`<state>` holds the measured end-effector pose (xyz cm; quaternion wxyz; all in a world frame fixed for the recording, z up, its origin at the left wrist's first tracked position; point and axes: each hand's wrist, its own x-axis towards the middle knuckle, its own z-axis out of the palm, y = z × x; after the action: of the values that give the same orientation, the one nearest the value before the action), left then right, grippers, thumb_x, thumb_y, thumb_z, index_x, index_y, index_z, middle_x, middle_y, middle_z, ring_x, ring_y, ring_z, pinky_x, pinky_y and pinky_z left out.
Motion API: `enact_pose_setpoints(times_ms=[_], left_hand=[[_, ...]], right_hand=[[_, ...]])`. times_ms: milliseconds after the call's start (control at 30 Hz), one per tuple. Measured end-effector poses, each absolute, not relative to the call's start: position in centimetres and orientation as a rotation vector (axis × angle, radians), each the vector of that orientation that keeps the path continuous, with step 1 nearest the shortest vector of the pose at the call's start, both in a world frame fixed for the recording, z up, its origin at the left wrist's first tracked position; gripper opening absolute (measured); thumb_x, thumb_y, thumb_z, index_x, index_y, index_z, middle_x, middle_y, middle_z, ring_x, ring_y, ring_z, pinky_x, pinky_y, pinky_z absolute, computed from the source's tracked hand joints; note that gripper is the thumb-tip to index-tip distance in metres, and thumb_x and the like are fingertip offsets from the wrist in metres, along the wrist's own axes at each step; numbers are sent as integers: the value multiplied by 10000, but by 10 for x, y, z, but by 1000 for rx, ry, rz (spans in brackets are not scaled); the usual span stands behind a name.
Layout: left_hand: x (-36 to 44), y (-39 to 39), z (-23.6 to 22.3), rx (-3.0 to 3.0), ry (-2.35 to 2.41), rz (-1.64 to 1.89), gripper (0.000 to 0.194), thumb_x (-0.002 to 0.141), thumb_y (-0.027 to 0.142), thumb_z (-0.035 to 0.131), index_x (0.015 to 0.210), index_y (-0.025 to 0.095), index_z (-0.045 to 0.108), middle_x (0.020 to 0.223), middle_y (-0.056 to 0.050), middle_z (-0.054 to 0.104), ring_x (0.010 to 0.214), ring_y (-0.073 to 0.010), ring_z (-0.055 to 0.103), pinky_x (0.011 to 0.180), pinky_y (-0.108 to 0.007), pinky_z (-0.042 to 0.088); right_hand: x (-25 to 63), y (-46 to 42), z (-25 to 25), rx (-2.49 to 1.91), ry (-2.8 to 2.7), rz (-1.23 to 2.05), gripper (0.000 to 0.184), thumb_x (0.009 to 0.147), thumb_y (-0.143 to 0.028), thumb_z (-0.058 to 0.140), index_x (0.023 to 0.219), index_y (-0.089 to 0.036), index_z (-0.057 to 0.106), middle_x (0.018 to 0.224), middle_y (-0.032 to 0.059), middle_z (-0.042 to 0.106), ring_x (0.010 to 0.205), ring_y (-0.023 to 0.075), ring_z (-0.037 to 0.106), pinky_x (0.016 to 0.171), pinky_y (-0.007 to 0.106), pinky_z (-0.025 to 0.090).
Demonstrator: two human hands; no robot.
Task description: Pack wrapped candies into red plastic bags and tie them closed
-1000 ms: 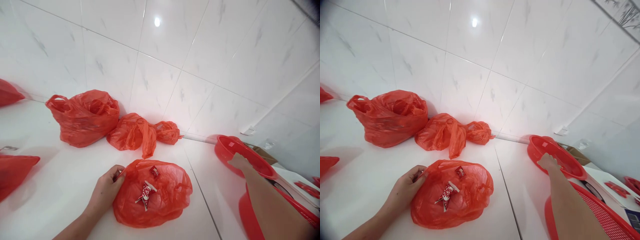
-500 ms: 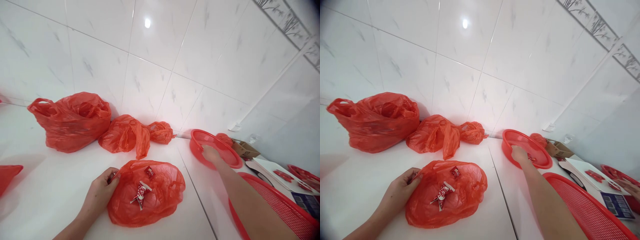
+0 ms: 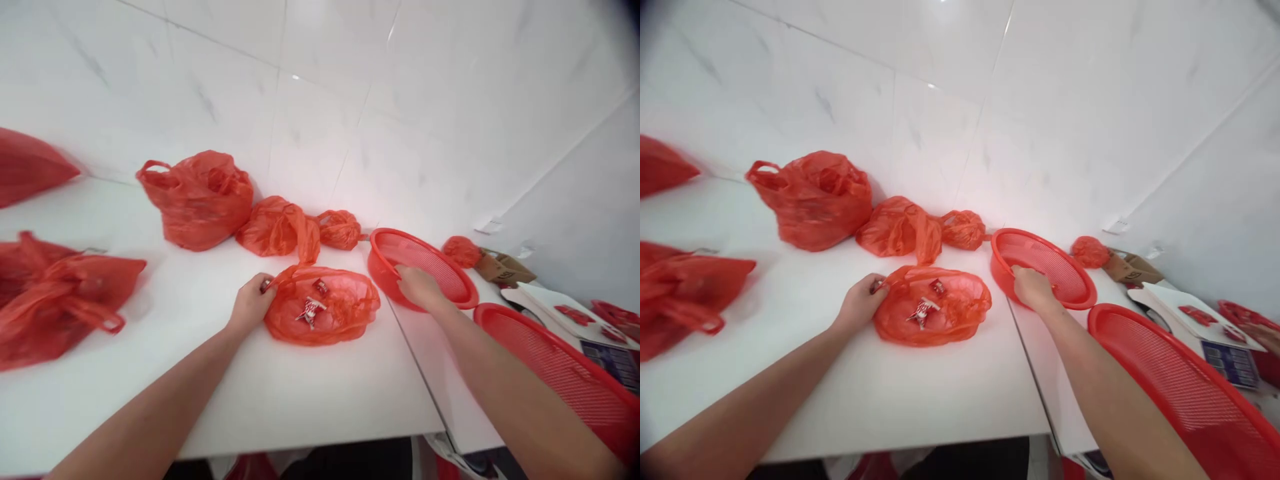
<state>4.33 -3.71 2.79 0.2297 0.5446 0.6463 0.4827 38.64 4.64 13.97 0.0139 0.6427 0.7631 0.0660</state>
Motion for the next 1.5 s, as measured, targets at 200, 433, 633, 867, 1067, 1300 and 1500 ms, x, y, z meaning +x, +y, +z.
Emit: enact_pose_setpoints(times_ms=[200, 433, 633, 867, 1067, 1300, 1500], left_hand=[[21, -46, 26, 1568, 1530, 1128, 394, 723, 380, 640, 1074, 212, 584, 830, 4, 622, 739, -147, 571, 704, -259, 452], [-15, -65, 21, 1319, 1190, 1075, 501, 723, 346, 703, 1132, 135, 504, 867, -69, 621, 782, -154, 603, 792, -367, 487], [-22, -82, 14, 1301, 1149, 1071, 452, 739, 343, 692, 1099, 132, 519, 881, -66, 612, 830, -161, 613, 831, -393, 488], [-22, -87, 17, 1312, 1129, 1067, 430, 728, 407, 683, 1056, 174, 531, 921, -52, 619, 850, -145, 618, 855, -357, 501], [-21, -92, 21, 1276, 1155, 1014, 370, 738, 371, 656, 1031, 184, 532, 936, -49, 629, 841, -136, 629, 855, -334, 511], [-23, -99, 20, 1324, 1134, 957, 298, 758, 308, 623, 1002, 150, 555, 894, -52, 611, 826, -140, 628, 861, -355, 509], [-22, -97, 16, 1310, 1146, 976, 302, 764, 294, 617, 1012, 133, 552, 875, -51, 608, 803, -130, 620, 835, -347, 509]], right_hand=[[363, -6, 141, 2026, 2666, 388, 565, 880, -480, 453, 1335, -146, 433, 1317, 187, 510, 1159, 317, 512, 790, 390, 411], [288, -133, 105, 1051, 3485, -106, 312, 897, -396, 475, 1194, -327, 543, 1122, 49, 649, 1040, 227, 609, 908, 374, 478], [206, -186, 31, 302, 3000, -983, 255, 922, -233, 430, 994, -255, 673, 938, 8, 699, 861, 152, 640, 785, 272, 490], [161, -225, -10, 47, 2673, -1058, 210, 866, -308, 550, 1004, -234, 691, 879, 34, 634, 821, 158, 583, 679, 243, 390], [157, -244, -35, -183, 2511, -1404, 267, 872, -428, 545, 1096, -347, 665, 970, 5, 579, 895, 150, 502, 737, 243, 349], [170, -249, -49, -342, 2461, -1644, 233, 802, -397, 639, 1024, -360, 697, 1023, -28, 619, 979, 158, 496, 855, 271, 311], [155, -243, -49, -481, 2366, -1623, 215, 856, -336, 564, 1029, -320, 692, 924, -10, 618, 913, 147, 507, 836, 264, 330]])
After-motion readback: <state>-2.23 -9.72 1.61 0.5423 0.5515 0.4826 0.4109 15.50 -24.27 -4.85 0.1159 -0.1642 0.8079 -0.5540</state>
